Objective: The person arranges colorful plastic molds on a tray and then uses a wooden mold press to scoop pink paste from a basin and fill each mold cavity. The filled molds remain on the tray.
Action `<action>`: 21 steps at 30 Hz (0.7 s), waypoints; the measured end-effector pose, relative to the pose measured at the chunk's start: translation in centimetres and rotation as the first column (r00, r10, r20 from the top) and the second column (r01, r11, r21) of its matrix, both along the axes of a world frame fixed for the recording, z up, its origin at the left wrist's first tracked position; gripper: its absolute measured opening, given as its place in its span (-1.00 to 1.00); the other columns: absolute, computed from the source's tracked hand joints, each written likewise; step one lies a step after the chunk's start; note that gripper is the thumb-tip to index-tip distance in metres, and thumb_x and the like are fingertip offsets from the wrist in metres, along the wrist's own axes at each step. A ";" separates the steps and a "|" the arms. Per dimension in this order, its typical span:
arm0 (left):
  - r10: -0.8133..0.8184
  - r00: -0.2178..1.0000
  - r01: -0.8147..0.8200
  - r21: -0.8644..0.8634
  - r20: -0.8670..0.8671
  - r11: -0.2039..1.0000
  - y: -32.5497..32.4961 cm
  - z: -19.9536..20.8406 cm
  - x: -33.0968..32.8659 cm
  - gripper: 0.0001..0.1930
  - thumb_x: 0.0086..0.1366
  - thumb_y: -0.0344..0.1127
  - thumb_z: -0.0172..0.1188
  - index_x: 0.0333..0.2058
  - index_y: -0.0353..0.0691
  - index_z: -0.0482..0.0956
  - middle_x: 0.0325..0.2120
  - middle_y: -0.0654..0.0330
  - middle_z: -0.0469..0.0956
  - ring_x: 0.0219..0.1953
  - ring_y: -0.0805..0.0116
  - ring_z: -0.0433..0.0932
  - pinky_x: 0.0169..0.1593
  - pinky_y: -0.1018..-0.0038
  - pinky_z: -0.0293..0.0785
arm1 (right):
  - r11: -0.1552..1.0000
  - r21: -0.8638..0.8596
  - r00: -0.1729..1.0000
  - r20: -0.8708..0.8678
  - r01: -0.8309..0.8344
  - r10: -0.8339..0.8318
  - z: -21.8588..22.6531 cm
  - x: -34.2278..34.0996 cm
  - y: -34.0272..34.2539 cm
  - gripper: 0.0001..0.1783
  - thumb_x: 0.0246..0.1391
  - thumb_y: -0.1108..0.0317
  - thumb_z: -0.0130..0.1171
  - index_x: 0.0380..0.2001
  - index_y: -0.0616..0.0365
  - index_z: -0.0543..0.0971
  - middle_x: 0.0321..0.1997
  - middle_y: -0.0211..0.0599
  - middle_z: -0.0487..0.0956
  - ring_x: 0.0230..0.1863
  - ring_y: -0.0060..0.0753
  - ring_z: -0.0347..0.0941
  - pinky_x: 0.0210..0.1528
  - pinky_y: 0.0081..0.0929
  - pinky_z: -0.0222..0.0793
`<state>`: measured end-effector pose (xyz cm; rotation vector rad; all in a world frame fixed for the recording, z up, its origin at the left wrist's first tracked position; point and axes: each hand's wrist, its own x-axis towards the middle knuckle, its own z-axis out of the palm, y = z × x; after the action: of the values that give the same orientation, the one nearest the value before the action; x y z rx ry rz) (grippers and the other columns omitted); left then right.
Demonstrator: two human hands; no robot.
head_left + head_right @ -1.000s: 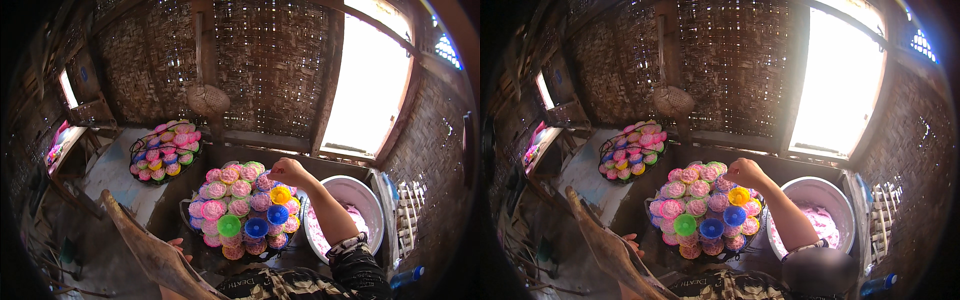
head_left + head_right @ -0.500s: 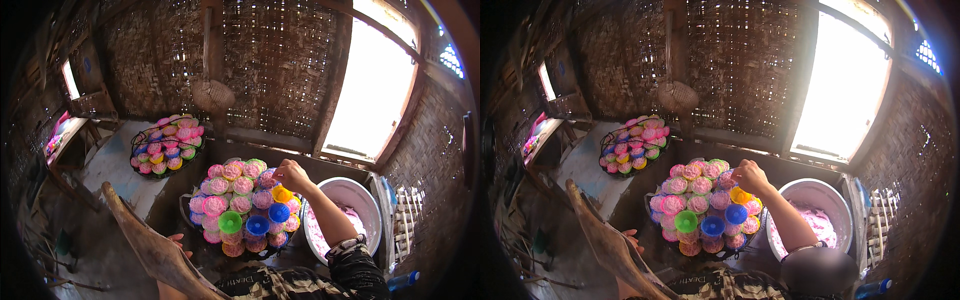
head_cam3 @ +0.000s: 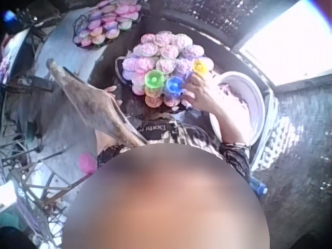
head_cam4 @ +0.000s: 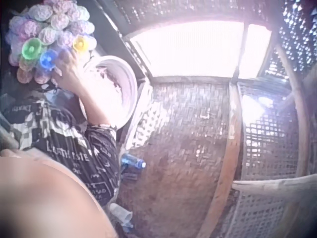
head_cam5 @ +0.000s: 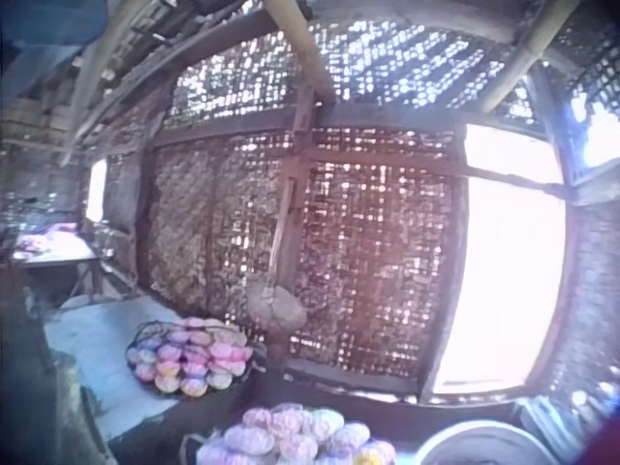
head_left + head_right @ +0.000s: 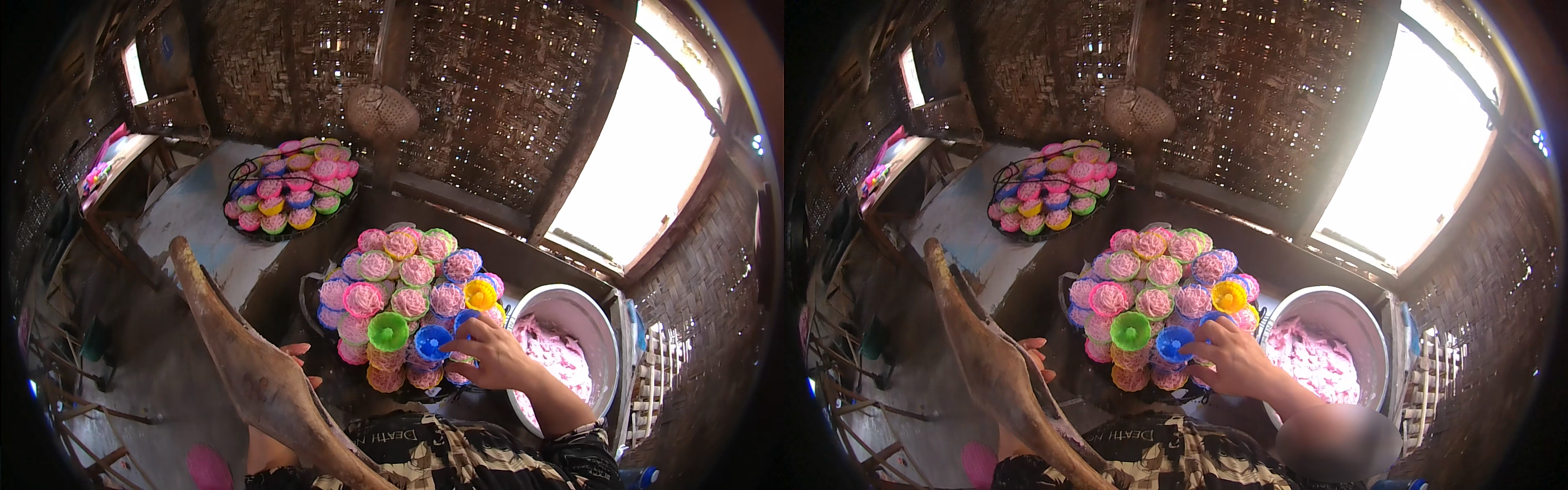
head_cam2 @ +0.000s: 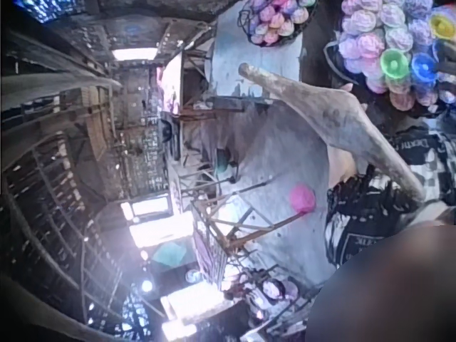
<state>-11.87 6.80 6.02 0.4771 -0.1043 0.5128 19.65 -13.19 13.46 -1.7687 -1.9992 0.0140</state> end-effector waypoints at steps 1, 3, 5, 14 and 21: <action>-0.028 0.998 0.028 0.000 0.049 1.000 0.1 -0.5 0.2 -0.36 0.35 -0.11 -0.18 0.21 -0.49 -0.08 -0.04 -0.06 0.42 -0.05 -0.11 0.48 0.19 -0.08 0.22 | 1.000 0.029 0.999 0.034 0.004 -0.005 -0.5 -0.4 0.0 -0.70 -0.20 0.24 0.32 -0.29 -0.03 0.60 -0.28 -0.36 0.45 -0.21 -0.29 0.37 -0.23 -0.34 0.36; -0.072 0.991 0.074 -0.014 0.116 0.997 0.3 -1.2 0.2 -0.37 0.37 -0.12 -0.21 0.23 -0.48 -0.13 0.02 -0.08 0.37 0.01 -0.13 0.43 0.22 -0.07 0.17 | 0.998 0.065 0.997 0.072 0.010 -0.014 -1.5 -0.8 0.0 -0.72 -0.20 0.28 0.28 -0.30 -0.02 0.59 -0.28 -0.40 0.44 -0.23 -0.32 0.36 -0.24 -0.36 0.35; -0.112 0.983 0.119 -0.041 0.142 0.992 0.4 -1.5 0.2 -0.37 0.38 -0.13 -0.23 0.24 -0.46 -0.15 0.05 -0.09 0.34 0.04 -0.13 0.41 0.24 -0.06 0.15 | 0.998 0.069 0.990 0.140 -0.014 0.004 -2.2 -0.9 0.0 -0.77 -0.20 0.31 0.21 -0.35 0.00 0.57 -0.27 -0.45 0.44 -0.26 -0.35 0.34 -0.26 -0.39 0.32; -0.115 0.955 0.098 0.075 0.273 0.992 0.4 -2.0 0.4 -0.31 0.38 -0.11 -0.22 0.23 -0.50 -0.27 0.10 -0.11 0.30 0.14 -0.08 0.31 0.31 -0.07 -0.07 | 0.996 0.083 0.917 0.396 0.020 -0.052 -2.7 -0.9 0.0 -0.79 -0.17 0.32 0.08 -0.37 0.01 0.53 -0.33 -0.51 0.39 -0.30 -0.45 0.29 -0.27 -0.49 0.22; -0.227 0.933 0.251 -0.055 0.278 0.966 0.5 -2.1 -0.3 -0.28 0.36 -0.06 -0.19 0.24 -0.47 -0.26 0.12 -0.13 0.26 0.19 -0.11 0.22 0.32 -0.05 -0.09 | 0.993 0.105 0.950 0.311 -0.050 0.015 -2.6 -0.8 0.3 -0.77 -0.16 0.33 0.12 -0.33 0.03 0.56 -0.30 -0.51 0.45 -0.27 -0.45 0.33 -0.24 -0.46 0.28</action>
<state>-12.19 7.26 3.90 0.2988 -0.3961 0.3385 18.87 -12.86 10.82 -1.7525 -2.1961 -0.3812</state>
